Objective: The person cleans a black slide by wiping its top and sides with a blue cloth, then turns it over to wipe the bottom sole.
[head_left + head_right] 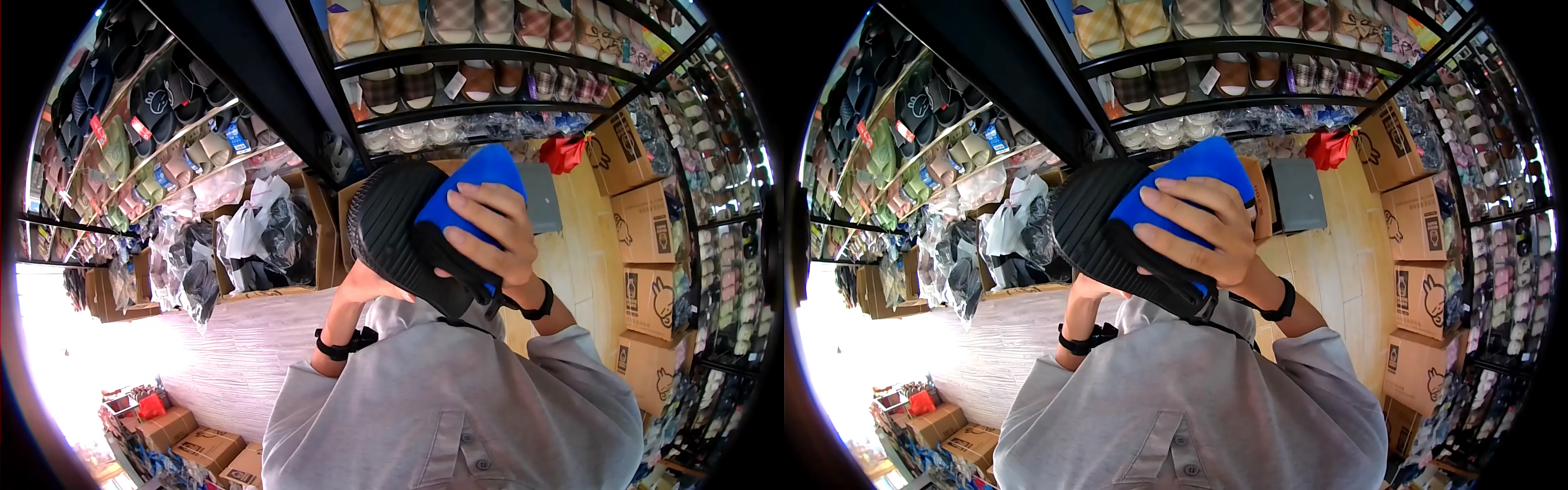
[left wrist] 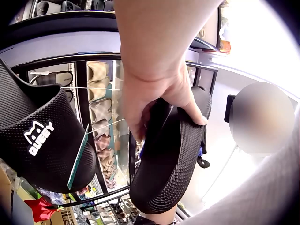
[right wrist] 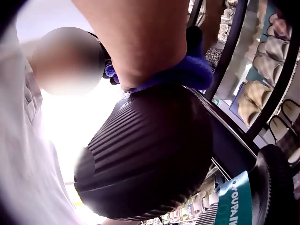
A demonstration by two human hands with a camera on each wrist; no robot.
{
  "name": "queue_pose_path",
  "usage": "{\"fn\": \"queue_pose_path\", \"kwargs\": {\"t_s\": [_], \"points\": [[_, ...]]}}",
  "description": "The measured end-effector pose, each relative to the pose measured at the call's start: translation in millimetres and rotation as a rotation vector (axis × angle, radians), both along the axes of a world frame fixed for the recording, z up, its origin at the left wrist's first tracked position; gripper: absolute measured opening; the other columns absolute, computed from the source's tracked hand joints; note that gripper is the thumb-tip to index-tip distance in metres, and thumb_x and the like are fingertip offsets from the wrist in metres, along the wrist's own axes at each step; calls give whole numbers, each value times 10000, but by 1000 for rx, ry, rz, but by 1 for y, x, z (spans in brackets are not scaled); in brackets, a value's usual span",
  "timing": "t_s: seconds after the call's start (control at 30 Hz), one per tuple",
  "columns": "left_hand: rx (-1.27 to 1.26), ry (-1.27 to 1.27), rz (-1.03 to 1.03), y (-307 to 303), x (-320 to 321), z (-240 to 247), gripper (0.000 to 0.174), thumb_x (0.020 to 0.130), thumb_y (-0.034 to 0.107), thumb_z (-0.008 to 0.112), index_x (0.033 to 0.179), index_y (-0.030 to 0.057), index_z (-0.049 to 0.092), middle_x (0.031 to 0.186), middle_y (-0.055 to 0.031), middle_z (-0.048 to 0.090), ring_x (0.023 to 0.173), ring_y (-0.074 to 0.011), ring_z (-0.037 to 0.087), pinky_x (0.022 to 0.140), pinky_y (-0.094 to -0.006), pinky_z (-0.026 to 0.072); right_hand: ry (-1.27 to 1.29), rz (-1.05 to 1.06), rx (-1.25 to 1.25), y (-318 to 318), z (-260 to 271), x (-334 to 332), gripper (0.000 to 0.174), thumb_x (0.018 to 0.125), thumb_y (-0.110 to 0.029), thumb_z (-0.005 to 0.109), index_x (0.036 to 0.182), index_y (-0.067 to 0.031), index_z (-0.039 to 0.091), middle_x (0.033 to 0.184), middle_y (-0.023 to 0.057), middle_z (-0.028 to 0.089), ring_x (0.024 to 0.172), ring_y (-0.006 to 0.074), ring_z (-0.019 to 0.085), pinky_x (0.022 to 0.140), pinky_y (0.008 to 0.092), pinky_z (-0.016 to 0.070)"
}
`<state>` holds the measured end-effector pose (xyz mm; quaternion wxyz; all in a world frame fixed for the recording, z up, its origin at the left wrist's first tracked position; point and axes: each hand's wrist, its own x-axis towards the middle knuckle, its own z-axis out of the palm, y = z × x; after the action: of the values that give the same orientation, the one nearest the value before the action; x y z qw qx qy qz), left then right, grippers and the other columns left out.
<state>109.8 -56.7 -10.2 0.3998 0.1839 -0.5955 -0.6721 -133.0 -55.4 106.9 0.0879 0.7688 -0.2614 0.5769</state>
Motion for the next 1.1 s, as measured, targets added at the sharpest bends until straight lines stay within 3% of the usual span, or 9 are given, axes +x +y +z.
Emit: {"fn": "queue_pose_path", "kwargs": {"t_s": [0.2, 0.33, 0.4, 0.7, 0.8, 0.83, 0.93, 1.0, 1.1], "points": [[57, -49, 9, -4, -6, -8, 1269, 575, 212, 1079, 1625, -12, 403, 1564, -142, 556, 1422, -271, 544, 1209, -442, 434, -59, 14, 134, -10, -1, -7, 499, 808, -291, 899, 1241, -78, 771, 1296, 154, 757, 1180, 355, 713, 982, 458, 560], [310, 65, 104, 8, -14, 6, 1262, 589, 248, 1070, 1627, -9, 400, 1603, -152, 520, 1463, -283, 510, 1243, -454, 388, 65, 39, 72, 9, 4, -2, 431, 864, -286, 845, 1262, -140, 770, 1343, 114, 740, 1223, 315, 697, 980, 432, 563], [257, 93, 112, 4, -18, 5, 1250, 604, 269, 1059, 1627, -13, 398, 1621, -160, 502, 1477, -286, 496, 1247, -453, 381, 230, 78, 14, 16, 3, -9, 388, 889, -281, 817, 1254, -156, 776, 1351, 95, 738, 1238, 290, 693, 974, 426, 567], [394, 132, 78, 5, -9, -4, 1182, 596, 167, 1041, 1593, -29, 437, 1565, -163, 558, 1417, -283, 558, 1194, -444, 454, 4, 19, 198, 7, 3, -5, 510, 801, -287, 891, 1257, -90, 776, 1331, 155, 737, 1198, 358, 707, 997, 443, 558], [404, 220, 163, 6, -13, -9, 1166, 588, 141, 1046, 1584, -22, 460, 1569, -162, 556, 1417, -289, 558, 1189, -445, 461, 222, 99, 69, 18, 3, -9, 357, 913, -226, 766, 1258, -137, 774, 1340, 115, 738, 1217, 308, 702, 991, 422, 563], [437, 109, 156, 6, -9, -3, 1188, 577, 156, 1063, 1591, -8, 467, 1597, -153, 531, 1436, -295, 540, 1202, -452, 451, 222, 109, 32, 19, 2, -6, 317, 952, -202, 709, 1259, -155, 774, 1344, 101, 739, 1202, 295, 710, 986, 420, 565], [203, 79, 144, 6, -3, -18, 1236, 561, 172, 1078, 1611, 3, 450, 1614, -145, 517, 1449, -296, 526, 1213, -456, 443, 157, 100, 60, 7, 4, -13, 373, 899, -227, 783, 1262, -145, 774, 1348, 113, 737, 1196, 307, 714, 991, 427, 561], [140, 72, 117, 3, 0, -19, 1267, 548, 179, 1086, 1623, 6, 436, 1612, -142, 521, 1454, -292, 524, 1219, -463, 439, 6, 65, 161, -1, 4, -11, 533, 783, -278, 914, 1265, -98, 771, 1343, 148, 737, 1193, 348, 709, 990, 447, 555], [274, 77, 72, 2, 1, -3, 1242, 574, 178, 1076, 1617, -7, 429, 1609, -148, 523, 1458, -283, 521, 1222, -460, 432, 11, 48, 137, 5, 3, -5, 479, 825, -265, 877, 1261, -95, 772, 1329, 145, 742, 1188, 344, 708, 974, 435, 561]]}}
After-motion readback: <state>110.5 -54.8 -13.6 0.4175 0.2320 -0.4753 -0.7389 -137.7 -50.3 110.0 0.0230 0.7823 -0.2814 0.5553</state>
